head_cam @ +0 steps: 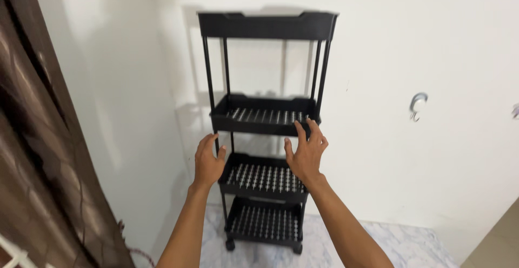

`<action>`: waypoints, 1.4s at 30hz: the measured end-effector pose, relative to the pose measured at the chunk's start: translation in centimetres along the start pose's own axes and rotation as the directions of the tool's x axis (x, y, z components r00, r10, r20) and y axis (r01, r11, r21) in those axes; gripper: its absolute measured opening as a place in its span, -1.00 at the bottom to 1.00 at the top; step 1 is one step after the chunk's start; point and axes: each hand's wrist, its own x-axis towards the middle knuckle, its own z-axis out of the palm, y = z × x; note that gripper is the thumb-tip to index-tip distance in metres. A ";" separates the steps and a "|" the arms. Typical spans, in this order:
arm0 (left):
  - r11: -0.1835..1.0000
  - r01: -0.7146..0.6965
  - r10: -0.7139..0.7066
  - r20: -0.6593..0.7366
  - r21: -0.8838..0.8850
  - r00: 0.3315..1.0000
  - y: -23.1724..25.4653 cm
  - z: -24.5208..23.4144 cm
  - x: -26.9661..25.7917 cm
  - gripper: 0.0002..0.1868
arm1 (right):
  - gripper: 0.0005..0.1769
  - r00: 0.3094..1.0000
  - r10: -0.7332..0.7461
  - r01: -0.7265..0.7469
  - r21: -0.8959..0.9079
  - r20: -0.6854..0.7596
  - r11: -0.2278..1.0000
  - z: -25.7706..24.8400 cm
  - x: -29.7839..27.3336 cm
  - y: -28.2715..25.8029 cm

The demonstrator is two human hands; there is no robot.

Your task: The person disassembles a black three-tier rolling cart on a marble-patterned table. They remove the top tray, then detach the vertical support rods from the side panels one by one, placing each component on the table.

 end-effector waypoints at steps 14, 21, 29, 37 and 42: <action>0.989 0.079 -0.088 0.071 0.127 0.994 1.6 1.3 7.8 -0.42 | -0.44 0.999 0.005 0.000 -0.124 0.046 0.992 1.2 1.7 2.1; 0.990 0.128 -0.122 0.104 -0.053 0.987 1.1 2.0 6.9 -0.46 | -0.46 0.998 -0.056 0.056 0.000 -0.024 0.998 0.9 1.8 2.6; 0.993 0.112 -0.110 0.053 -0.035 0.992 2.8 2.5 5.8 -0.48 | -0.48 0.998 -0.061 0.062 0.007 -0.020 0.998 0.0 2.4 3.7; 0.999 0.046 -0.046 0.035 -0.005 0.998 4.0 2.5 4.3 -0.45 | -0.46 0.998 -0.061 0.061 -0.013 0.016 0.998 -0.7 1.8 5.4; 0.999 0.036 -0.035 0.050 -0.030 0.998 4.8 2.2 3.2 -0.44 | -0.48 0.996 -0.021 0.026 -0.056 0.087 0.998 -1.4 1.6 6.1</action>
